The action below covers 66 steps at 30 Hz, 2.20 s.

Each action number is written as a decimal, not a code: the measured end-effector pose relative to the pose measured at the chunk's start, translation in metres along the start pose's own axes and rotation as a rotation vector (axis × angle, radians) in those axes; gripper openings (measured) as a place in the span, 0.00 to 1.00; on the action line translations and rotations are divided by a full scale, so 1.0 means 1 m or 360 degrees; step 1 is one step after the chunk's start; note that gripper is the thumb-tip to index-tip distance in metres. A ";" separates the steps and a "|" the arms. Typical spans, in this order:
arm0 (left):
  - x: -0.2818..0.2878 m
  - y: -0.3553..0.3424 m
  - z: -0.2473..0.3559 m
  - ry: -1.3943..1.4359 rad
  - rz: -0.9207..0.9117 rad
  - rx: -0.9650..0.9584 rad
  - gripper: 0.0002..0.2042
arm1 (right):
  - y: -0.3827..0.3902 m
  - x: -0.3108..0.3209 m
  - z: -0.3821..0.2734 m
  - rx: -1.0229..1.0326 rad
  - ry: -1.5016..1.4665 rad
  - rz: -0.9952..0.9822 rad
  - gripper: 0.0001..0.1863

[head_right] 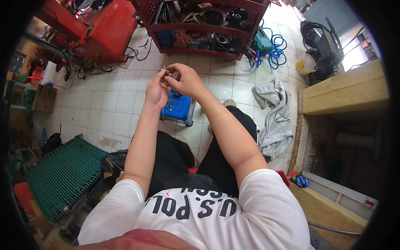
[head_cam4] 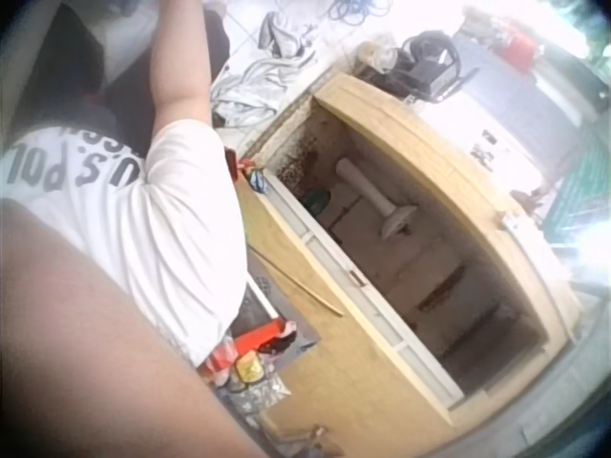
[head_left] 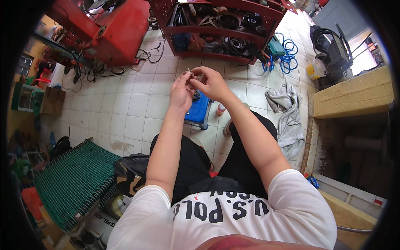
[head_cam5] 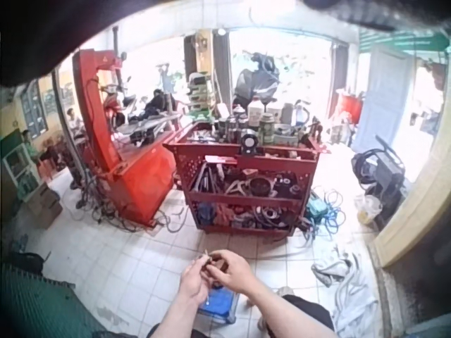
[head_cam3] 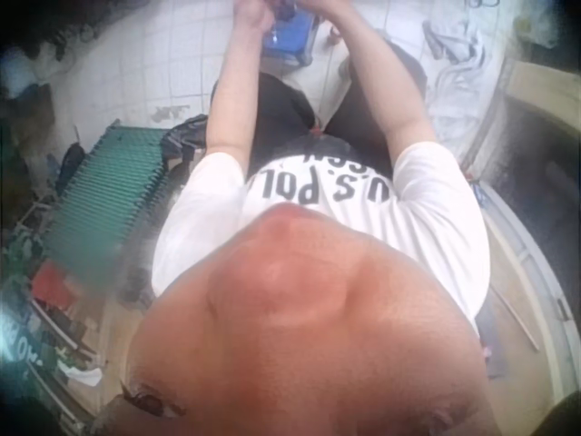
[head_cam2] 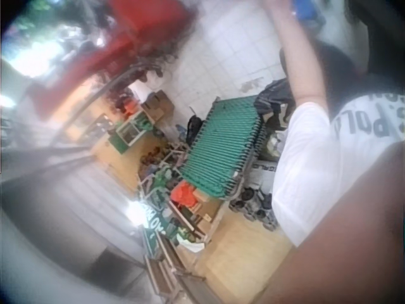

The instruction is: The person sits in a workshop and assembles a small mechanical component, likely a stator or clutch assembly, using a screwdriver and a small bottle of lubricant. They insert a screw, apply lubricant to the part, and continue to manipulate the assembly with their hands.

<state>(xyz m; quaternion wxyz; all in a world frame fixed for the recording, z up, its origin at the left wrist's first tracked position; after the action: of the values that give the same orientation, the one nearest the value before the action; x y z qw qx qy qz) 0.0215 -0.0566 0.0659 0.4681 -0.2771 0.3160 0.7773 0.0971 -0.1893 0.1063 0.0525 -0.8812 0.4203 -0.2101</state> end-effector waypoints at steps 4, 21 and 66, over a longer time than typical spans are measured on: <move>0.001 0.000 -0.004 -0.0048 0.0035 -0.0006 0.06 | 0.001 -0.001 -0.004 0.0011 0.0098 0.0028 0.16; 0.002 0.001 -0.004 -0.0109 -0.0044 0.0100 0.04 | 0.002 0.005 -0.002 0.0066 0.0175 0.0204 0.12; 0.007 -0.006 -0.001 0.0123 -0.0062 0.0028 0.04 | 0.002 0.008 -0.012 0.0000 -0.0062 0.0120 0.12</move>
<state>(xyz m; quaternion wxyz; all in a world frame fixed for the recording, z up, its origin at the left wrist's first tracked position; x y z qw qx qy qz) 0.0247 -0.0518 0.0587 0.4731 -0.3090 0.3353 0.7539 0.0946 -0.1957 0.1193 0.0687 -0.8686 0.4521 -0.1909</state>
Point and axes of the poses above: each hand's wrist, its own y-axis away from the middle knuckle, its own x-axis out of the back of the hand, z = x × y, the point moved 1 cm from there along -y, towards the middle knuckle, and after that the axes turned 1 degree about -y, right-handed, at the moved point
